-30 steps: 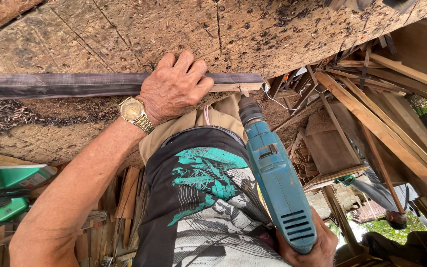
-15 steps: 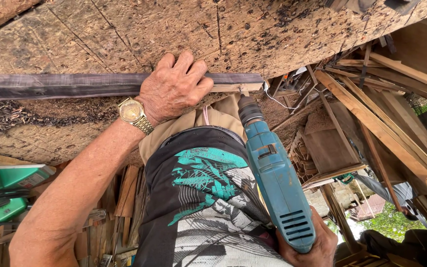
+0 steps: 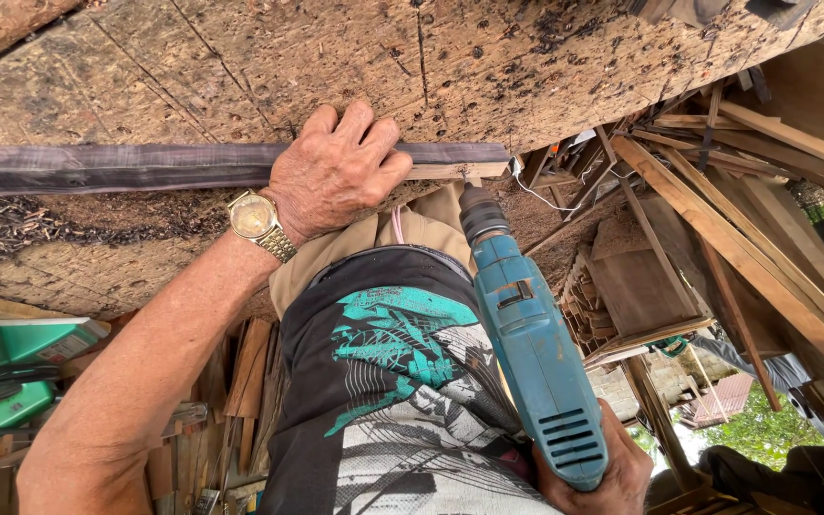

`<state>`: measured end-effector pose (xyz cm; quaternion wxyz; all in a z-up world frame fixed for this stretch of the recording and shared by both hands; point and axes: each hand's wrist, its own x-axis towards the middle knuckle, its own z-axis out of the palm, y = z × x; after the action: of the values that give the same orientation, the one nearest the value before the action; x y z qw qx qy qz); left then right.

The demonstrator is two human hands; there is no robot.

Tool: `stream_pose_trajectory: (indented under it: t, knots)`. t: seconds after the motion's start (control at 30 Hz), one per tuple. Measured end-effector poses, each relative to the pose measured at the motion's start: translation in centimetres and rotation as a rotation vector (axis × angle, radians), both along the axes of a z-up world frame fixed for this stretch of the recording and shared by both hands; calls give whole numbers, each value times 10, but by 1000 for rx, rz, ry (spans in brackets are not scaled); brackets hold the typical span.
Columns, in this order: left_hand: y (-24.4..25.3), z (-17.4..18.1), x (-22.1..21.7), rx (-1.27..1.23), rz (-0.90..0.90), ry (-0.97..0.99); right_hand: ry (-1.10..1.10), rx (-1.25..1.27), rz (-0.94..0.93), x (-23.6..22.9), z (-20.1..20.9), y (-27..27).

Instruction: The person drills holes into dark wooden strips using a corded power drill at a workbench, holding each strip steady with one hand while operating the drill with the other. They pick up new strips from a pile on the bench, drill them one at a time, and set the drilled strips aside.

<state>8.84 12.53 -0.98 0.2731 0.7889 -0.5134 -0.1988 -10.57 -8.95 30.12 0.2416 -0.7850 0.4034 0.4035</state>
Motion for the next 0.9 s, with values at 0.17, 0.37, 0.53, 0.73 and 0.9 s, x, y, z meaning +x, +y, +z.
stream_pose_trajectory:
  t: [0.17, 0.37, 0.53, 0.73, 0.9]
  knots:
    - [0, 1, -1, 22, -13, -16, -29, 6, 10, 3, 0, 1]
    - [-1, 1, 0, 19, -16, -16, -31, 7, 18, -5, 0, -2]
    - [-1, 1, 0, 14, -10, -19, 0, -13, 29, 5, -1, 1]
    - [0, -1, -1, 25, -21, -18, -19, 2, 26, 5, -2, 0]
    - [-1, 0, 0, 15, -16, -15, -11, 0, 27, 4, -2, -1]
